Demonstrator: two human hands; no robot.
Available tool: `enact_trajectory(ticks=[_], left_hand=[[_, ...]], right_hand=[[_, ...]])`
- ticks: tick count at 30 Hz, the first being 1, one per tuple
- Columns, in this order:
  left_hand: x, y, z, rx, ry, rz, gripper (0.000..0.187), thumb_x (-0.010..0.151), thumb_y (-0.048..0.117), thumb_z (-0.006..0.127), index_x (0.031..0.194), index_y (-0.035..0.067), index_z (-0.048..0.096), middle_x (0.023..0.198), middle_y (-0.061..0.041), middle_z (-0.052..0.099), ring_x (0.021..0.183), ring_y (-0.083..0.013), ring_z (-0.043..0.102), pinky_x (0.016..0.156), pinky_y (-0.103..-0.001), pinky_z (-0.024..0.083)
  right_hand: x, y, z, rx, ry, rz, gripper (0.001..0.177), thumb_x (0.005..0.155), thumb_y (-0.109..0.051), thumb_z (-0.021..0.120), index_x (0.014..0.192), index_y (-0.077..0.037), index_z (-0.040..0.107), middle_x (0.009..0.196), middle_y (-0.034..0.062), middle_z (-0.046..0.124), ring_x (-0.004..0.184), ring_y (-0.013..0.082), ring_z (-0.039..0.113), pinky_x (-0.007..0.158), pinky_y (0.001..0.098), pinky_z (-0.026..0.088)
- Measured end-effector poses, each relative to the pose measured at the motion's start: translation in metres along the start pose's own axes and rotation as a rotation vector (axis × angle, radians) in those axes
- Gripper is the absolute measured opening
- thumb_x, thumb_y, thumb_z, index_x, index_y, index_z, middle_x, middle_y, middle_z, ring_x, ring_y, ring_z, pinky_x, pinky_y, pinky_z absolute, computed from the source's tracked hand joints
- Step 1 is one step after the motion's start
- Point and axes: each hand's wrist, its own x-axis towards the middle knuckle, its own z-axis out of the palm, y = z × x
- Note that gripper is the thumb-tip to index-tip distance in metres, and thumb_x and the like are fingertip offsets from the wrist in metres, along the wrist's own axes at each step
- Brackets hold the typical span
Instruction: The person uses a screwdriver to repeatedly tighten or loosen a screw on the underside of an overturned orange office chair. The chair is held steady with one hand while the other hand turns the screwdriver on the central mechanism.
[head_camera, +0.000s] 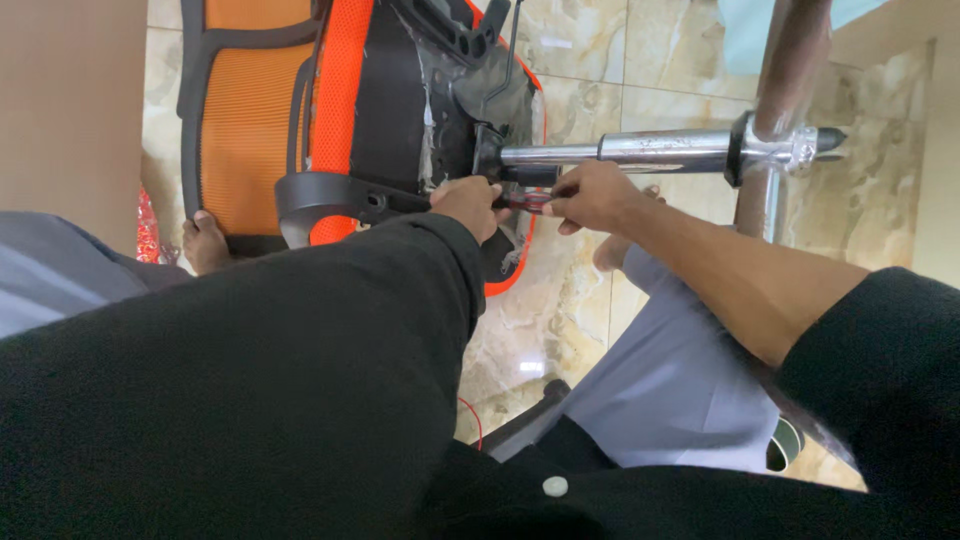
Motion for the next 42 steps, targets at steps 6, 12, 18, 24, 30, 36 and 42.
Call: enact_trajectory(ticks=[6, 12, 18, 24, 30, 36, 42], left_hand=[[-0.025, 0.044, 0.025, 0.004, 0.479, -0.204, 0.03, 0.085, 0.018, 0.083, 0.101, -0.003, 0.068, 0.078, -0.013, 0.07, 0.063, -0.0239, 0.072, 0.054, -0.036, 0.062], [-0.072, 0.053, 0.015, 1.278, 0.344, 0.444, 0.034, 0.08, 0.024, 0.082, 0.109, 0.008, 0.075, 0.099, -0.017, 0.069, 0.095, -0.0372, 0.069, 0.085, -0.047, 0.059], [-0.069, 0.036, 0.003, 1.592, -0.029, 0.906, 0.024, 0.088, 0.016, 0.069, 0.111, 0.013, 0.073, 0.109, -0.017, 0.069, 0.102, -0.0404, 0.068, 0.091, -0.052, 0.055], [-0.052, 0.047, -0.001, 1.621, -0.078, 0.817, 0.039, 0.08, 0.022, 0.071, 0.116, 0.009, 0.067, 0.106, -0.021, 0.066, 0.098, -0.0439, 0.064, 0.082, -0.057, 0.05], [-0.046, 0.067, -0.03, 2.149, -0.041, 0.686, 0.023, 0.096, 0.019, 0.06, 0.107, 0.013, 0.079, 0.112, -0.01, 0.071, 0.125, -0.0339, 0.053, 0.092, -0.053, 0.039], [-0.033, 0.066, -0.042, 2.11, 0.114, 0.832, 0.022, 0.089, 0.019, 0.067, 0.104, 0.008, 0.079, 0.117, -0.015, 0.068, 0.111, -0.0358, 0.06, 0.089, -0.049, 0.048], [-0.038, 0.073, -0.035, 2.117, 0.08, 0.884, 0.018, 0.09, 0.019, 0.068, 0.102, 0.011, 0.08, 0.111, -0.01, 0.071, 0.111, -0.0337, 0.064, 0.086, -0.048, 0.054]], right_hand=[[0.019, 0.011, 0.003, 0.186, -0.018, -0.069, 0.03, 0.093, -0.025, 0.069, 0.108, 0.0, 0.074, 0.082, 0.01, 0.074, 0.065, 0.0132, 0.071, 0.059, 0.0264, 0.056], [0.028, 0.011, 0.014, 0.74, -0.095, 0.259, 0.039, 0.109, -0.041, 0.042, 0.102, -0.005, 0.057, 0.071, 0.0089, 0.06, 0.051, 0.0133, 0.047, 0.041, 0.0287, 0.033], [0.033, 0.013, 0.019, 0.809, -0.2, 0.358, 0.043, 0.109, -0.04, 0.039, 0.105, -0.001, 0.058, 0.077, 0.0129, 0.066, 0.057, 0.0167, 0.06, 0.05, 0.0267, 0.049], [0.044, 0.021, 0.022, 0.846, -0.089, 0.089, 0.03, 0.099, -0.009, 0.062, 0.127, 0.0, 0.065, 0.097, 0.0116, 0.069, 0.07, 0.0161, 0.066, 0.064, 0.0302, 0.06], [0.029, 0.011, 0.012, 0.595, -0.073, 0.159, 0.032, 0.098, -0.012, 0.062, 0.128, -0.002, 0.067, 0.102, 0.008, 0.072, 0.078, 0.0145, 0.072, 0.064, 0.0285, 0.058], [0.021, 0.003, 0.008, 0.563, -0.097, 0.133, 0.031, 0.098, -0.012, 0.062, 0.126, 0.001, 0.069, 0.104, 0.0089, 0.073, 0.075, 0.0151, 0.071, 0.063, 0.0285, 0.058], [0.023, 0.004, 0.009, 0.617, -0.08, 0.105, 0.036, 0.093, -0.004, 0.066, 0.129, 0.0, 0.068, 0.106, 0.0088, 0.073, 0.073, 0.0149, 0.071, 0.067, 0.027, 0.061]])
